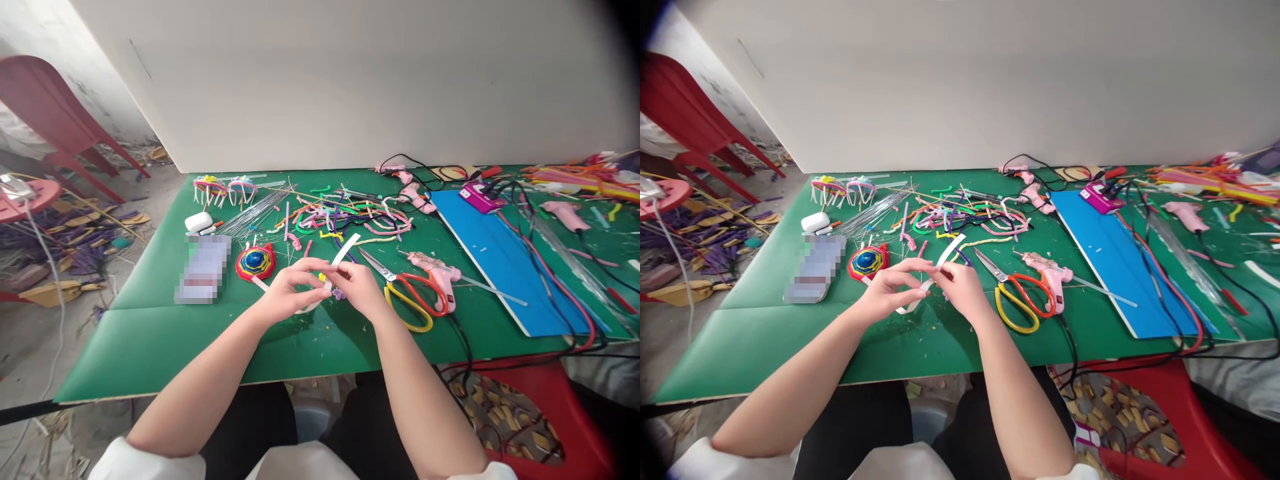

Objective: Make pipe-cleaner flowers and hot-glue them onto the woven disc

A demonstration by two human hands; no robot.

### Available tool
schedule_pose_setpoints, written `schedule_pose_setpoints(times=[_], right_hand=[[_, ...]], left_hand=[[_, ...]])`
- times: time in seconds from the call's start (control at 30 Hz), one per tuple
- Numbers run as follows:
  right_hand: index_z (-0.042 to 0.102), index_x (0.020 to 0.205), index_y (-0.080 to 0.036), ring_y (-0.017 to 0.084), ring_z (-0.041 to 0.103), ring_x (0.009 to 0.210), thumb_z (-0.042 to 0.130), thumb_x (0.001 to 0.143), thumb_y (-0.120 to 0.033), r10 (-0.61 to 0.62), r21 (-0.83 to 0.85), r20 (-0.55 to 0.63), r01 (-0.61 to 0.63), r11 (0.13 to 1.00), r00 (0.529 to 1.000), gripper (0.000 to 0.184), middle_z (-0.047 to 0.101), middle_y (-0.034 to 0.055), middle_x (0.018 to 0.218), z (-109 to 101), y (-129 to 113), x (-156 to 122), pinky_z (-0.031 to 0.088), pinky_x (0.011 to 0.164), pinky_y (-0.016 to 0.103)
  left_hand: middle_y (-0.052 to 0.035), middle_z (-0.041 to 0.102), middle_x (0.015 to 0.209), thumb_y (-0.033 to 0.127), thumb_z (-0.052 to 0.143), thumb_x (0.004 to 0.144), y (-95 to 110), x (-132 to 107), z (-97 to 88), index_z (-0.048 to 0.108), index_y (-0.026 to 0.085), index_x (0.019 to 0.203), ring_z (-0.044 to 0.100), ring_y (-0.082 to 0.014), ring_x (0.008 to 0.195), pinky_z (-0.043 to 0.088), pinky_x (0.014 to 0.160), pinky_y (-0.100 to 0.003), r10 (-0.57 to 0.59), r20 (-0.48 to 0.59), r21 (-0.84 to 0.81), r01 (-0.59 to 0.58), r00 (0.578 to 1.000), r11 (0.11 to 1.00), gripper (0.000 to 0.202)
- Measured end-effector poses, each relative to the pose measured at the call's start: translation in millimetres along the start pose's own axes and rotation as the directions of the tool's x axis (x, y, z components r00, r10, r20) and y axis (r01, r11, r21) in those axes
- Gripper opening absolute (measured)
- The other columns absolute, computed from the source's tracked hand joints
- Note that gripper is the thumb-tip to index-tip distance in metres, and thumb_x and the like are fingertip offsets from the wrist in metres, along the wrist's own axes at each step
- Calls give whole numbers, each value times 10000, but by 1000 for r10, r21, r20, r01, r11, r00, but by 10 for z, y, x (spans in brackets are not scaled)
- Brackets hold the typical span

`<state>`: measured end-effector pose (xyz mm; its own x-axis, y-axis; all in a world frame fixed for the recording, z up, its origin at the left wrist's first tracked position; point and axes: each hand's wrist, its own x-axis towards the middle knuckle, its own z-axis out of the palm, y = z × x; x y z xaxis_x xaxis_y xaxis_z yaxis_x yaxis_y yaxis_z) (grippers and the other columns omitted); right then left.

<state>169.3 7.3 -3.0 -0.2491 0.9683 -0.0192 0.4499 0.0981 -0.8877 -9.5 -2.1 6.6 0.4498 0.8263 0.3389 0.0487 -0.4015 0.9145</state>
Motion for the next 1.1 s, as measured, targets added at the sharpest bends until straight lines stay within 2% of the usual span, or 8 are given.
schedule_pose_setpoints(times=[0.1, 0.2, 0.3, 0.43, 0.6, 0.9, 1.0, 1.1], right_hand=[[674, 807, -170, 108, 454, 535, 507, 833, -391, -35, -63, 34, 37, 997, 999, 278, 570, -13, 592, 35, -17, -1, 311, 509, 221], [665, 770, -173, 108, 440, 521, 502, 835, -411, -34, -99, 47, 38, 994, 998, 295, 559, -14, 580, 64, -24, -1, 305, 503, 224], [657, 759, -174, 107, 439, 523, 500, 840, -430, -37, -103, 45, 41, 994, 998, 311, 556, -14, 583, 75, -33, -10, 313, 507, 225], [664, 775, -172, 116, 487, 547, 519, 836, -422, -28, -65, -13, 27, 998, 1000, 295, 604, -1, 625, 52, -54, -33, 346, 527, 230], [679, 790, -170, 129, 541, 558, 553, 812, -471, 35, 92, -128, -24, 995, 991, 328, 636, 14, 639, 19, -57, -47, 405, 537, 240], [700, 818, -180, 140, 629, 620, 650, 756, -443, 55, 428, -184, 29, 903, 981, 275, 683, 23, 667, 5, -71, -38, 522, 610, 258], [698, 849, -185, 136, 635, 600, 654, 763, -425, 14, 490, -192, 83, 868, 981, 259, 693, 22, 669, -28, -65, -53, 525, 583, 258], [681, 951, -204, 127, 628, 572, 644, 776, -427, -48, 543, -234, 171, 822, 971, 286, 703, 15, 684, -105, -70, -65, 521, 552, 258]], left_hand=[[-54, 716, 988, 213, 708, 737, -42, 4, -4, 730, 231, 833, 566, -219, 1129, 419, 1009, -404, -67, -29, -250, 58, 997, 966, 100], [-28, 714, 975, 254, 706, 739, -72, 6, 3, 726, 246, 863, 633, -193, 976, 485, 898, -357, -193, -112, -322, 148, 975, 935, 126], [-27, 712, 875, 304, 694, 744, -92, 13, 9, 721, 214, 827, 645, -165, 829, 498, 790, -304, -245, -268, -167, 205, 932, 964, 126], [-49, 702, 814, 311, 682, 748, -145, 29, 12, 721, 176, 809, 631, -164, 774, 488, 722, -282, -171, -378, 135, 236, 910, 962, 153], [-38, 695, 755, 298, 639, 795, -216, 34, 16, 731, 200, 827, 612, -160, 742, 481, 710, -279, -68, -238, 425, 167, 969, 890, 138], [-28, 711, 754, 318, 628, 808, -247, 26, 49, 716, 186, 797, 594, -155, 723, 470, 718, -279, -13, 33, 561, -8, 999, 828, 160], [-11, 689, 704, 321, 633, 804, -224, 21, 49, 694, 193, 755, 591, -140, 688, 464, 686, -263, -13, 42, 576, -13, 999, 817, 150], [-8, 671, 710, 300, 634, 805, -92, 26, -6, 672, 188, 762, 601, -121, 673, 465, 640, -239, 14, -45, 569, 15, 999, 822, 126]])
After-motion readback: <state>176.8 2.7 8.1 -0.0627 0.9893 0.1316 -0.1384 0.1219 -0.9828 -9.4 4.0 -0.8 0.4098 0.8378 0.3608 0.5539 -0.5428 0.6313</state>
